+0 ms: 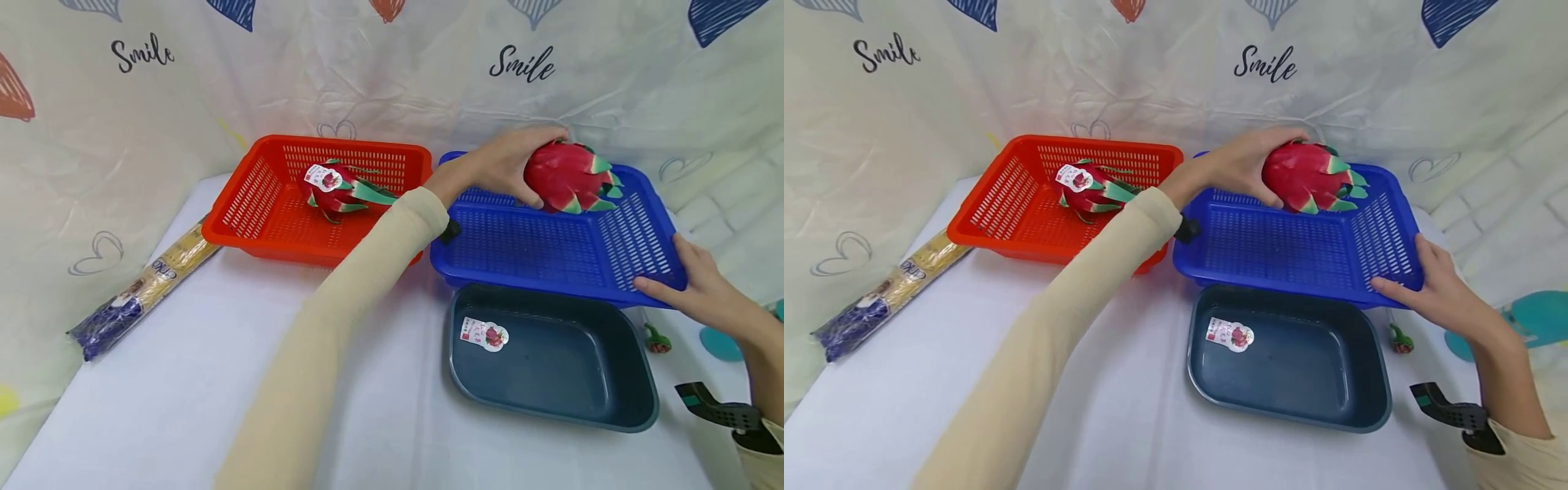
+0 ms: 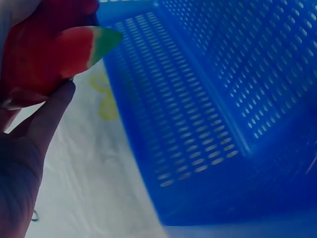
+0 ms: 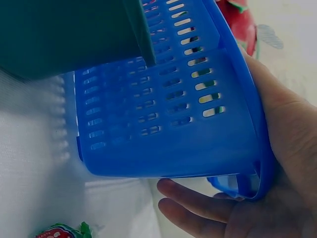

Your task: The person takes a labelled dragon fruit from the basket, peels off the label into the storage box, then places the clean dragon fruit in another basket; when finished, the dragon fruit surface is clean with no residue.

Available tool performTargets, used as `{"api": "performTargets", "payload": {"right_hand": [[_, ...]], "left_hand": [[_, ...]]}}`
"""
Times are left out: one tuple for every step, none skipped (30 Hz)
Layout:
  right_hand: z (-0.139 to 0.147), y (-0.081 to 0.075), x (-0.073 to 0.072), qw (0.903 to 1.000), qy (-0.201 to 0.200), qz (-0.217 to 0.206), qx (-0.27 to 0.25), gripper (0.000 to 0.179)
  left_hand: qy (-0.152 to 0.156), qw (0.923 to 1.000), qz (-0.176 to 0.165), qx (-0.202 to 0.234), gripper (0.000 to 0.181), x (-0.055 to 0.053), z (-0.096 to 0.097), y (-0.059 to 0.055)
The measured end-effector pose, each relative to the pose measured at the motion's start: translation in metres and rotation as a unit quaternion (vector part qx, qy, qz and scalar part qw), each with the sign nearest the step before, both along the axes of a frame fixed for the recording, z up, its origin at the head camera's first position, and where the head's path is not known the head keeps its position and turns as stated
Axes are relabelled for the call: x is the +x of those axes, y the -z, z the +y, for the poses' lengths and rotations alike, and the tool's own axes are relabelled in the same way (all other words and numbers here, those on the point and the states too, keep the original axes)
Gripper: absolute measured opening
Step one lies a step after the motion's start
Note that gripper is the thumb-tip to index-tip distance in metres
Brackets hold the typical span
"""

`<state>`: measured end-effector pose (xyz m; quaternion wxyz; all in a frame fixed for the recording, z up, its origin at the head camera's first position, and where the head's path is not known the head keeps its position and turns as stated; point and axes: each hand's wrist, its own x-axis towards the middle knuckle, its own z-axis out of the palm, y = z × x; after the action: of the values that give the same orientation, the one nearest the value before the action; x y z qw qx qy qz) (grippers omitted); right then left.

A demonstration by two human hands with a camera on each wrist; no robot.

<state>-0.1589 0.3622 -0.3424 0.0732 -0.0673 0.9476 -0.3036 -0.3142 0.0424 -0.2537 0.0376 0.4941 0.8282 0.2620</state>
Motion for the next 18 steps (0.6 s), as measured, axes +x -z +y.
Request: {"api": "performTargets", "payload": {"right_hand": [[0.001, 0.000, 0.000, 1.0000, 0.001, 0.001, 0.000, 0.099], [0.002, 0.001, 0.000, 1.0000, 0.002, 0.002, 0.000, 0.099], [0.003, 0.000, 0.000, 1.0000, 0.003, 0.003, 0.002, 0.099], [0.004, 0.000, 0.000, 1.0000, 0.004, 0.004, 0.003, 0.099], [0.004, 0.000, 0.001, 1.0000, 0.003, 0.005, 0.002, 0.099], [0.005, 0.000, 0.001, 1.0000, 0.004, 0.005, 0.002, 0.098], [0.006, -0.001, 0.001, 1.0000, 0.004, 0.003, 0.004, 0.098], [0.006, -0.001, 0.001, 1.0000, 0.005, -0.001, 0.005, 0.099], [0.005, -0.001, 0.001, 1.0000, 0.005, -0.004, 0.004, 0.099], [0.005, -0.001, 0.001, 0.9999, 0.006, -0.008, 0.004, 0.099], [0.004, -0.001, 0.001, 0.9999, 0.006, -0.012, 0.005, 0.100], [0.003, -0.001, 0.001, 0.9999, 0.006, -0.015, 0.004, 0.100], [0.003, -0.001, 0.001, 0.9998, 0.004, -0.017, 0.003, 0.101], [0.002, -0.002, 0.000, 0.9998, 0.004, -0.018, 0.002, 0.101], [0.002, -0.002, 0.000, 0.9998, 0.003, -0.018, 0.002, 0.101], [0.002, -0.002, 0.001, 0.9998, 0.001, -0.018, 0.000, 0.101], [0.001, -0.002, 0.001, 0.9999, -0.001, -0.017, -0.003, 0.100], [0.001, -0.002, 0.001, 0.9998, -0.003, -0.017, -0.004, 0.100]], "left_hand": [[0.001, 1.0000, -0.007, 0.003, 0.086, -0.002, 0.001, 0.003], [0.002, 0.9999, -0.013, 0.005, 0.084, -0.003, 0.002, 0.005], [0.000, 0.9998, -0.021, 0.006, 0.082, -0.005, 0.003, 0.008], [-0.003, 0.9994, -0.033, 0.005, 0.081, -0.006, 0.004, 0.010], [-0.006, 0.9991, -0.042, 0.002, 0.082, -0.007, 0.005, 0.013], [-0.009, 0.9983, -0.057, -0.001, 0.083, -0.009, 0.007, 0.016], [-0.012, 0.9973, -0.073, -0.003, 0.083, -0.010, 0.008, 0.020], [-0.015, 0.9955, -0.094, -0.004, 0.084, -0.011, 0.009, 0.024], [-0.020, 0.9932, -0.115, -0.005, 0.086, -0.012, 0.009, 0.028], [-0.025, 0.9913, -0.129, -0.006, 0.087, -0.013, 0.009, 0.032], [-0.030, 0.9896, -0.141, -0.007, 0.089, -0.014, 0.009, 0.037], [-0.034, 0.9878, -0.152, -0.007, 0.089, -0.015, 0.009, 0.041], [-0.038, 0.9875, -0.152, -0.011, 0.090, -0.015, 0.009, 0.045], [-0.042, 0.9878, -0.149, -0.017, 0.090, -0.015, 0.009, 0.048], [-0.045, 0.9881, -0.145, -0.023, 0.091, -0.016, 0.009, 0.051], [-0.048, 0.9888, -0.137, -0.032, 0.091, -0.016, 0.008, 0.054], [-0.050, 0.9890, -0.134, -0.039, 0.090, -0.016, 0.008, 0.056], [-0.052, 0.9892, -0.129, -0.046, 0.090, -0.017, 0.008, 0.058]]}}
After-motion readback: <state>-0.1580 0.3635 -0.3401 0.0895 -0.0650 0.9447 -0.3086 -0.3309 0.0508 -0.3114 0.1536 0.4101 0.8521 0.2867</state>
